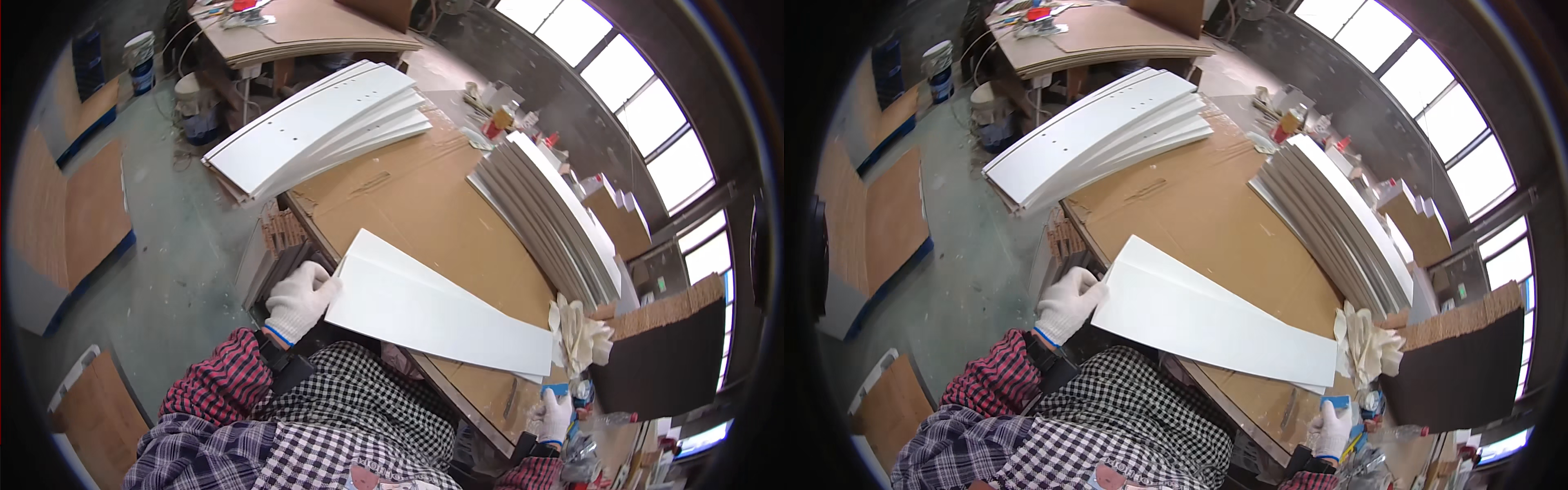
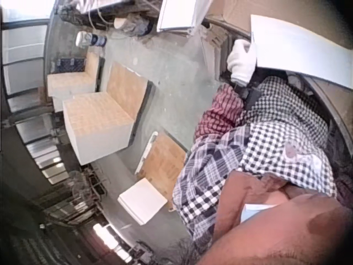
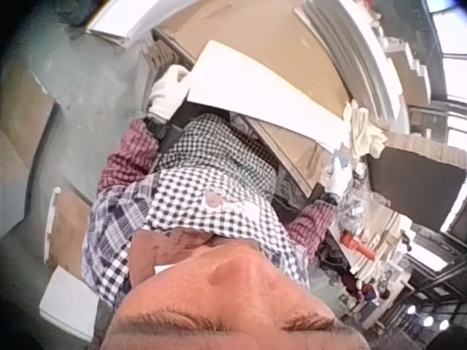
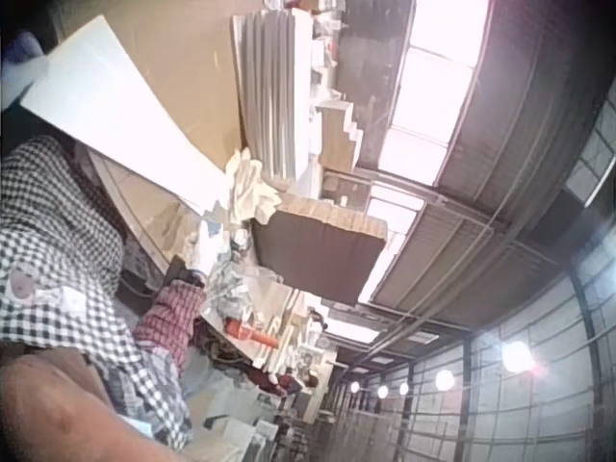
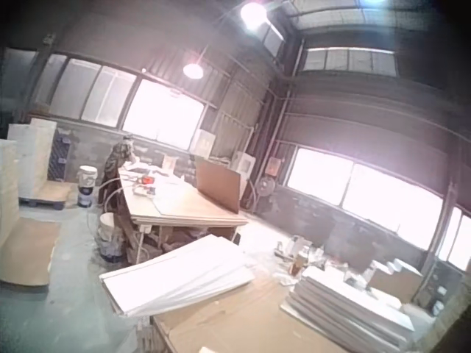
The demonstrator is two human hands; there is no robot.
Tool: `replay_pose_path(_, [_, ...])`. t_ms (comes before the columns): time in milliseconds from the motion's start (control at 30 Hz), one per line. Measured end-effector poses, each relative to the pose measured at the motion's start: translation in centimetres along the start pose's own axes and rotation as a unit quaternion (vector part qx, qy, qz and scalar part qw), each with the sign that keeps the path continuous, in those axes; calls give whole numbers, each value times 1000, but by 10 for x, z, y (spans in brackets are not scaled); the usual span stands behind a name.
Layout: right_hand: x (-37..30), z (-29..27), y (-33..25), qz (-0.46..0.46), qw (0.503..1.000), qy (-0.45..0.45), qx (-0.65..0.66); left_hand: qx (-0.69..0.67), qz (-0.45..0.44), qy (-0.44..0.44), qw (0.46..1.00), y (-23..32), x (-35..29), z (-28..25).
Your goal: The person sands the edges of white rectangular wood panels using a blue sanding block. They handle the panels one at a time, flipping them over to sand different edges, and place finished pieces into a stack on the table.
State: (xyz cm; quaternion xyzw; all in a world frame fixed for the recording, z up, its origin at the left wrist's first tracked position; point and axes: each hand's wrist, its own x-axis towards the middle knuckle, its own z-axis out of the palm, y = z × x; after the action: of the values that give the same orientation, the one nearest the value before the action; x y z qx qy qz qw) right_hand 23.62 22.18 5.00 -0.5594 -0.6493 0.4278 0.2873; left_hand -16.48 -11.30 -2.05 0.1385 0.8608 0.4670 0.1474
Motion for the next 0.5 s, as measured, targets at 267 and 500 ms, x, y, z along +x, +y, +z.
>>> replay_pose_path(267, [31,-79,80,82,991,74,71,318,285,-51,903,47,32,0])
replay_pose_path(500, [19,-81,68,-32,927,223,-300,289,171,51,941,20,13,-36])
